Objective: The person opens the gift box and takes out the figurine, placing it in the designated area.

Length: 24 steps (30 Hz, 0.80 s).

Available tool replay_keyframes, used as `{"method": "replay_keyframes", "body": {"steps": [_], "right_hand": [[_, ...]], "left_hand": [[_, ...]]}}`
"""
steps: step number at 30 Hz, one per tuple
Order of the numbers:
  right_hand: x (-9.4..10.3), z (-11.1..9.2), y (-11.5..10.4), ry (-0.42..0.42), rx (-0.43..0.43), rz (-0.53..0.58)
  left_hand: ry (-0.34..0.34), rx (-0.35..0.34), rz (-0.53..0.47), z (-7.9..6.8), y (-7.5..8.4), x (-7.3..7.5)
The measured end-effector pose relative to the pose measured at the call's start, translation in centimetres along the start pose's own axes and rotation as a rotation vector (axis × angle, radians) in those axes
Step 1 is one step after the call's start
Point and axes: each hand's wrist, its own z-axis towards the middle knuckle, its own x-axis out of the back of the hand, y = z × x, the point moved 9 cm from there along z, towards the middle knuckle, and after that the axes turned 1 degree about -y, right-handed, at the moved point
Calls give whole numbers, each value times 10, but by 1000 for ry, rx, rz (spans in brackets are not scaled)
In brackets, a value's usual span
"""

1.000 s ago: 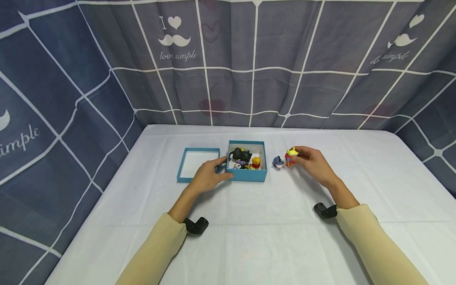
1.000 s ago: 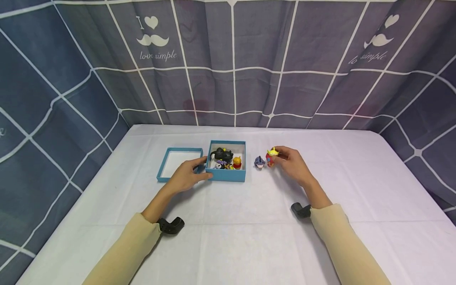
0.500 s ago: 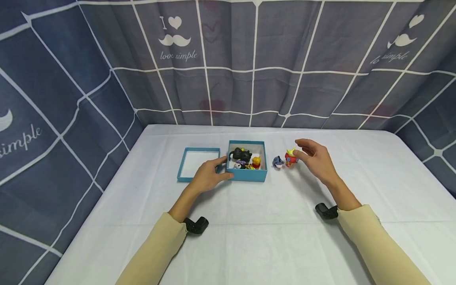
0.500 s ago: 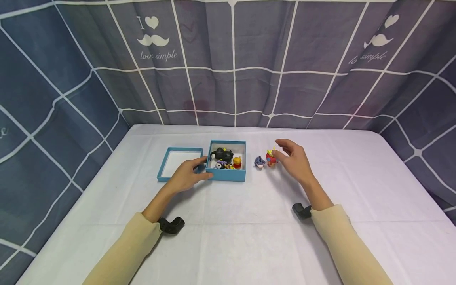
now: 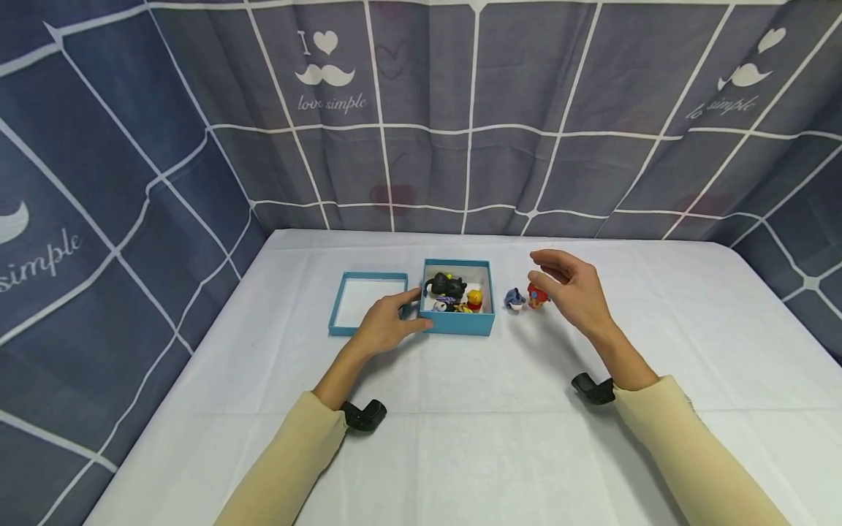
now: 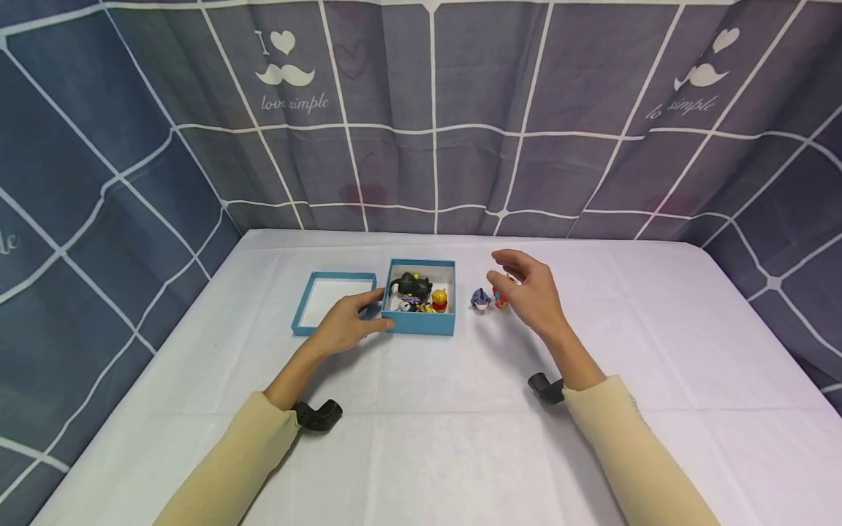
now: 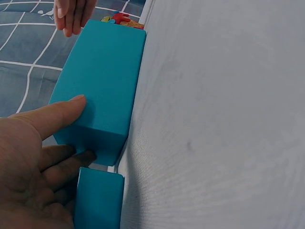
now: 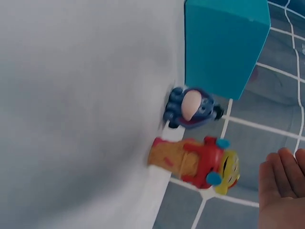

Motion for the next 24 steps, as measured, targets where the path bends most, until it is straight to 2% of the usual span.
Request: {"method": "replay_keyframes", "body": {"steps": [7,16,24], "right_hand": [[-21,3,-9,-67,-7,48],[-54,5,-15,-178,-33,22],[-77,10,-24,-232,-17,11]], "left_hand": [[0,-3,4,1,0,0],[-1,-10,0,0,1,-2],[8,-5,5,0,0,0]]}}
